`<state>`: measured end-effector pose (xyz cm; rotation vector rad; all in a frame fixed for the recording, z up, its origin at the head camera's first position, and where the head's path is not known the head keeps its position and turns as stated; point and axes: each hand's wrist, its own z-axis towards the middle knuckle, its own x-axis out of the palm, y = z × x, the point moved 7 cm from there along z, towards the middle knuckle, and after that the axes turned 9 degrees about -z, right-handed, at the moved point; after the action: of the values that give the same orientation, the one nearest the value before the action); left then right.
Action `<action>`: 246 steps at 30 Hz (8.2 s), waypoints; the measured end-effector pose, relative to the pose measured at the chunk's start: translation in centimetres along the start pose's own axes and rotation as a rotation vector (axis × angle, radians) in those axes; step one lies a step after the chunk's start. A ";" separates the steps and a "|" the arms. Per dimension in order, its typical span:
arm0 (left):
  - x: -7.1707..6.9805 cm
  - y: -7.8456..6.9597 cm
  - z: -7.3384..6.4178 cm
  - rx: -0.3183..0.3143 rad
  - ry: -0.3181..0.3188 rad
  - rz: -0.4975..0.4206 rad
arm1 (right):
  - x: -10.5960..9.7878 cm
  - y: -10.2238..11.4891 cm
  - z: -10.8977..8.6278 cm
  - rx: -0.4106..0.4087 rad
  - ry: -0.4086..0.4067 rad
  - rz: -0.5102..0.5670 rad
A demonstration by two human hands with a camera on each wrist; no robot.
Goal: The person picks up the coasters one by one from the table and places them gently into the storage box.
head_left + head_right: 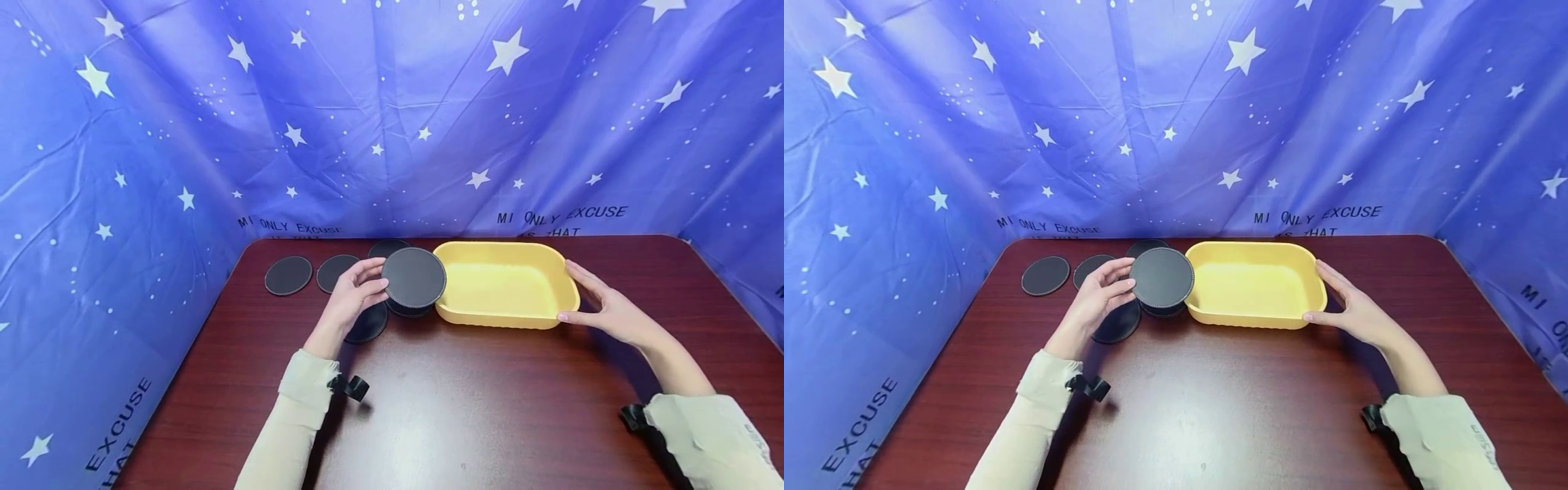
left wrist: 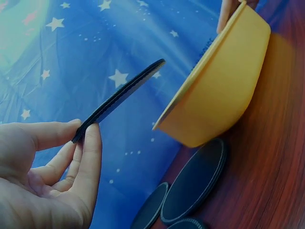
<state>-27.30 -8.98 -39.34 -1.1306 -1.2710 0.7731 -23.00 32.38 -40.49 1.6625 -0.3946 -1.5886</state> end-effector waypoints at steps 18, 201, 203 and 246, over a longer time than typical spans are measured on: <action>3.3 1.7 1.5 -0.023 0.038 -0.014 | 0.1 -0.2 0.2 -0.021 0.028 0.049; 4.8 0.8 -0.2 0.248 0.335 0.337 | 0.5 -0.1 0.2 -0.043 0.043 0.111; 4.0 0.6 -0.4 0.265 0.327 0.349 | 0.5 -0.1 0.2 -0.045 0.042 0.109; -10.4 1.5 -4.2 -0.004 -0.081 0.506 | 0.5 -0.3 0.1 -0.029 0.043 0.102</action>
<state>-24.87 -19.08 -43.81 -1.4602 -1.0584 1.1992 -23.13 32.20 -41.07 1.6264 -0.4256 -1.4751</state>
